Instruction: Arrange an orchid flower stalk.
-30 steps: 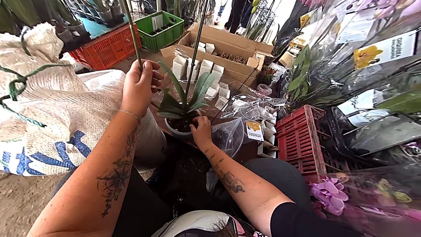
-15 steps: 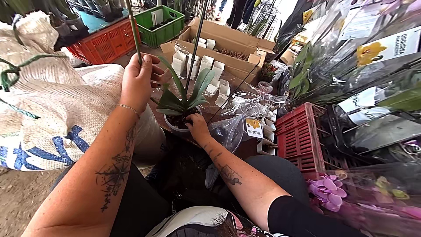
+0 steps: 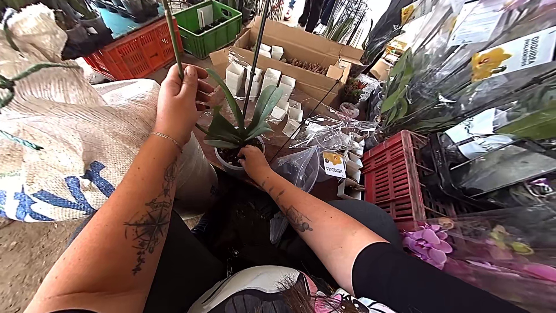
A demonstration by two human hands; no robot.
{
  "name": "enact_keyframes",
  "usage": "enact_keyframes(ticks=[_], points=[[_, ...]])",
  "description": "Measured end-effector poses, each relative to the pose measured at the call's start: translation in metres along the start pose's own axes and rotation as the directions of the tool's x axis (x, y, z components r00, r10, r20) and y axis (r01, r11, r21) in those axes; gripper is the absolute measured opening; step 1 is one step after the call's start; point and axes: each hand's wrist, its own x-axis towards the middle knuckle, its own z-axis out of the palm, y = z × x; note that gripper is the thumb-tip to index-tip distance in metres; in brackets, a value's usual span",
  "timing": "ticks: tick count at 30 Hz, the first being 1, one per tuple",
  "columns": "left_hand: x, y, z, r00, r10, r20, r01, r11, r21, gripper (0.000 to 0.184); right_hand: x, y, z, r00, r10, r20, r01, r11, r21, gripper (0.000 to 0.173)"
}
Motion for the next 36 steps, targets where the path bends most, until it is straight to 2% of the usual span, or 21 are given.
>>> enact_keyframes(ticks=[6,11,17,23,25,30,36], points=[[0.0,-0.001,0.001,1.0,-0.007,0.001,0.007,1.0,0.001,0.03,0.011,-0.012,0.008,0.994,0.059,0.088,-0.044,0.985,-0.165,0.017],[-0.001,-0.001,0.0,1.0,-0.017,-0.019,0.017,1.0,-0.002,0.032,0.015,-0.01,0.007,0.992,0.047,0.115,-0.028,0.986,-0.161,0.018],[-0.002,-0.003,-0.002,1.0,-0.02,-0.024,0.021,1.0,0.015,0.034,-0.001,0.003,-0.005,0.999,-0.034,0.007,0.034,0.999,-0.013,0.02],[0.001,-0.003,-0.003,0.999,-0.009,-0.03,0.009,1.0,-0.003,0.032,-0.012,-0.003,-0.008,0.994,-0.037,-0.102,0.037,0.999,-0.003,0.015],[0.001,-0.003,-0.002,0.999,-0.015,-0.03,0.015,1.0,-0.01,0.031,-0.007,-0.003,-0.005,0.997,-0.031,-0.064,0.031,1.0,-0.001,0.015],[0.001,-0.005,-0.003,1.0,-0.006,-0.018,0.005,1.0,-0.023,0.032,0.01,-0.006,-0.011,0.989,-0.017,0.144,0.03,0.996,-0.084,0.021],[0.002,-0.007,-0.004,1.0,0.007,-0.004,-0.007,1.0,-0.008,0.031,0.014,-0.009,-0.019,0.987,0.041,0.155,-0.011,0.982,-0.191,0.034]])
